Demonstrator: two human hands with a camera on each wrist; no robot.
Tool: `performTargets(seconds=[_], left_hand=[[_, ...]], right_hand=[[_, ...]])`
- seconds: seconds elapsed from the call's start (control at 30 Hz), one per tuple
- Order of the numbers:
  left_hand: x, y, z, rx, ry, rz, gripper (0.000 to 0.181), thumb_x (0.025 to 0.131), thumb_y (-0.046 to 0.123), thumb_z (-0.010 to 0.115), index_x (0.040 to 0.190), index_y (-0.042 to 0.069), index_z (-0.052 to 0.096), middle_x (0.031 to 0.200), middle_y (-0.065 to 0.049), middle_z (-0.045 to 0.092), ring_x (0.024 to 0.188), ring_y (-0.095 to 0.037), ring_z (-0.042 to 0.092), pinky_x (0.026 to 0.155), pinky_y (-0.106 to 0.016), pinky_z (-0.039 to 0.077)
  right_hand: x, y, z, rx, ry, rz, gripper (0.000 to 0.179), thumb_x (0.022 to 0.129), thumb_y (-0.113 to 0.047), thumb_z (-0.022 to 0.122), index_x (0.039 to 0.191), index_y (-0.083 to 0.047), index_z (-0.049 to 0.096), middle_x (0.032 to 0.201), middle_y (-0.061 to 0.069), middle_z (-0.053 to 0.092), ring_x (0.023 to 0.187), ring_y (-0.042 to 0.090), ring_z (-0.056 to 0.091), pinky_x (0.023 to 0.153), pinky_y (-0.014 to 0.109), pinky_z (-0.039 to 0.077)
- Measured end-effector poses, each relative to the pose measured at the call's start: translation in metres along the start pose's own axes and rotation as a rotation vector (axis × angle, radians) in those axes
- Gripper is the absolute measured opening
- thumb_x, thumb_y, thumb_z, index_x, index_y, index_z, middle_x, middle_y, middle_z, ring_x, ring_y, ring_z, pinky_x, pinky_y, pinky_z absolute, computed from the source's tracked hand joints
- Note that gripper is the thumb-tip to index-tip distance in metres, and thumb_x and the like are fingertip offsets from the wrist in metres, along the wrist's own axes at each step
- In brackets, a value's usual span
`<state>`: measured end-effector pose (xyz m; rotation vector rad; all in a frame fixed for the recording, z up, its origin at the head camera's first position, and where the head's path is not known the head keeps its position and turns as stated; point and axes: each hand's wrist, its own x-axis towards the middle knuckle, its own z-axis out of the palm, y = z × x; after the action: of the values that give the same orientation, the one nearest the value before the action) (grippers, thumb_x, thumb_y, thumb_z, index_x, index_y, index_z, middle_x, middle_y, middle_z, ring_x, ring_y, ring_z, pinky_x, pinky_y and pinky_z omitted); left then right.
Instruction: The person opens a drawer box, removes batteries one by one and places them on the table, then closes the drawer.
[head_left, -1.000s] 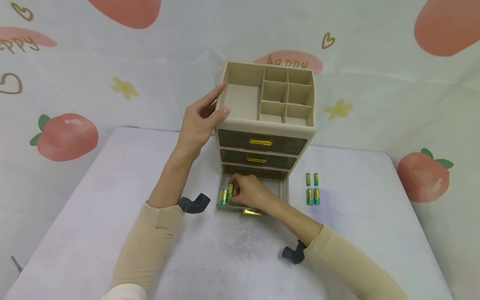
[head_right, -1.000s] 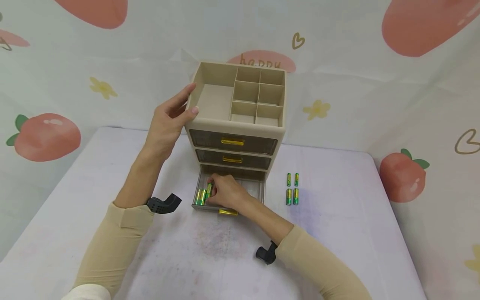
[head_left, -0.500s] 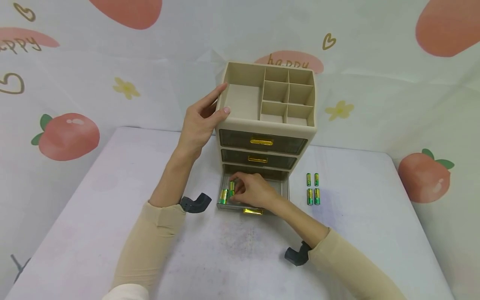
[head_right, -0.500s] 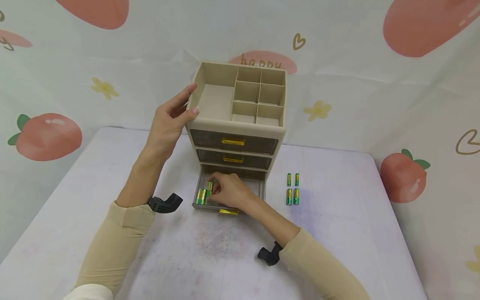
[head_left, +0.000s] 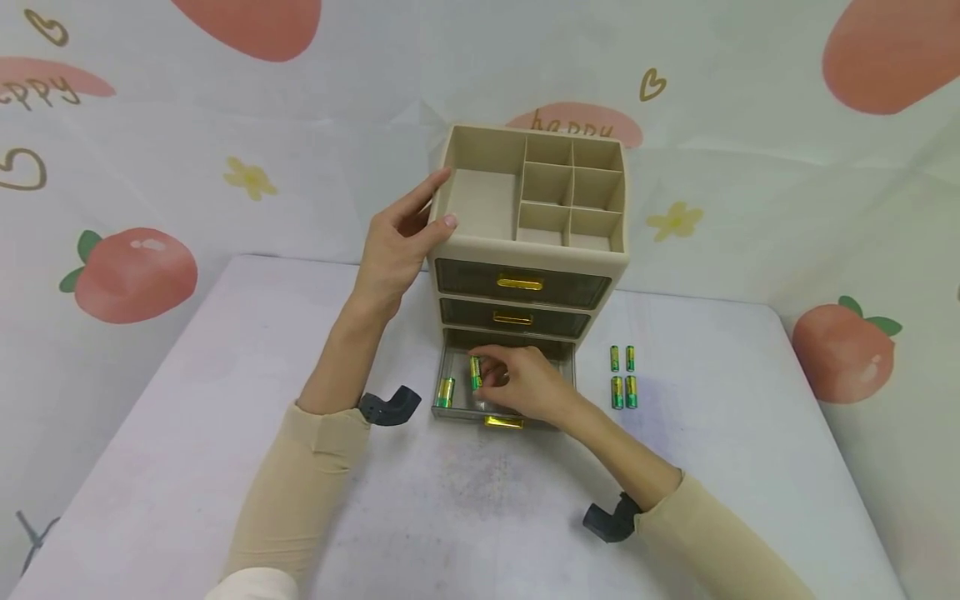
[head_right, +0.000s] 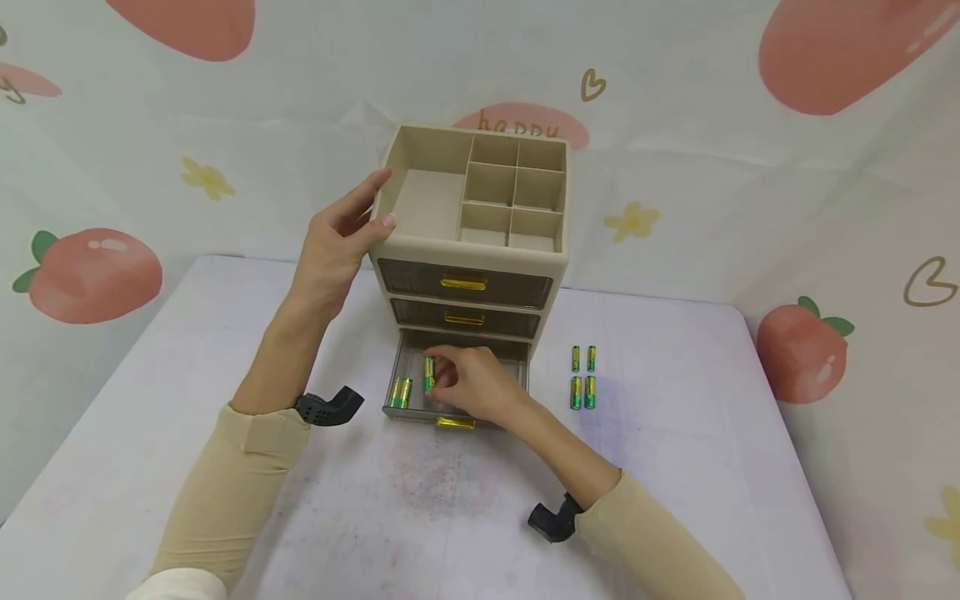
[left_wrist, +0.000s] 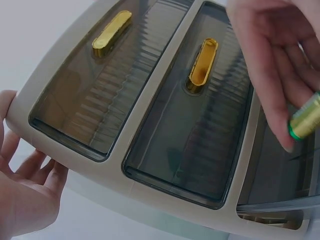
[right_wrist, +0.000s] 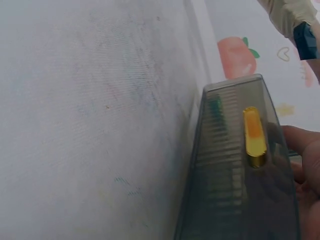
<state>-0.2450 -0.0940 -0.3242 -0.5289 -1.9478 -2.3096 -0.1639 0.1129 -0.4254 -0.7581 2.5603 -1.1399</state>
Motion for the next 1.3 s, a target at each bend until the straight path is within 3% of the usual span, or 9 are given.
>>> performTargets(seconds=[0.47,0.73,1.3], left_hand=[[-0.001,0.000,-0.001,0.020,0.005,-0.001,0.051,0.093,0.005,0.066,0.143,0.016,0.057,0.150,0.003,0.046,0.135,-0.018,0.048,0.100,-0.035,0.047],[-0.001,0.000,0.000,0.020,0.006,-0.005,0.052,0.093,0.004,0.066,0.143,0.015,0.056,0.151,0.003,0.045,0.135,-0.018,0.047,0.101,-0.035,0.047],[0.000,-0.001,0.000,-0.004,0.007,0.002,0.051,0.093,0.004,0.066,0.142,0.014,0.057,0.150,0.003,0.046,0.134,-0.020,0.048,0.099,-0.032,0.047]], right_hand=[[-0.026,-0.003,-0.019,-0.024,0.098,0.008,0.055,0.085,-0.016,0.080,0.134,0.000,0.060,0.093,-0.003,0.072,0.085,0.008,0.068,0.073,0.027,0.054],[-0.038,0.001,-0.025,0.029,0.145,0.003,0.055,0.082,-0.008,0.082,0.131,0.002,0.060,0.096,0.002,0.071,0.083,0.010,0.067,0.071,0.025,0.055],[-0.064,0.006,-0.043,0.036,0.173,0.021,0.055,0.080,-0.005,0.082,0.130,0.001,0.061,0.089,-0.002,0.071,0.079,0.009,0.067,0.075,0.029,0.057]])
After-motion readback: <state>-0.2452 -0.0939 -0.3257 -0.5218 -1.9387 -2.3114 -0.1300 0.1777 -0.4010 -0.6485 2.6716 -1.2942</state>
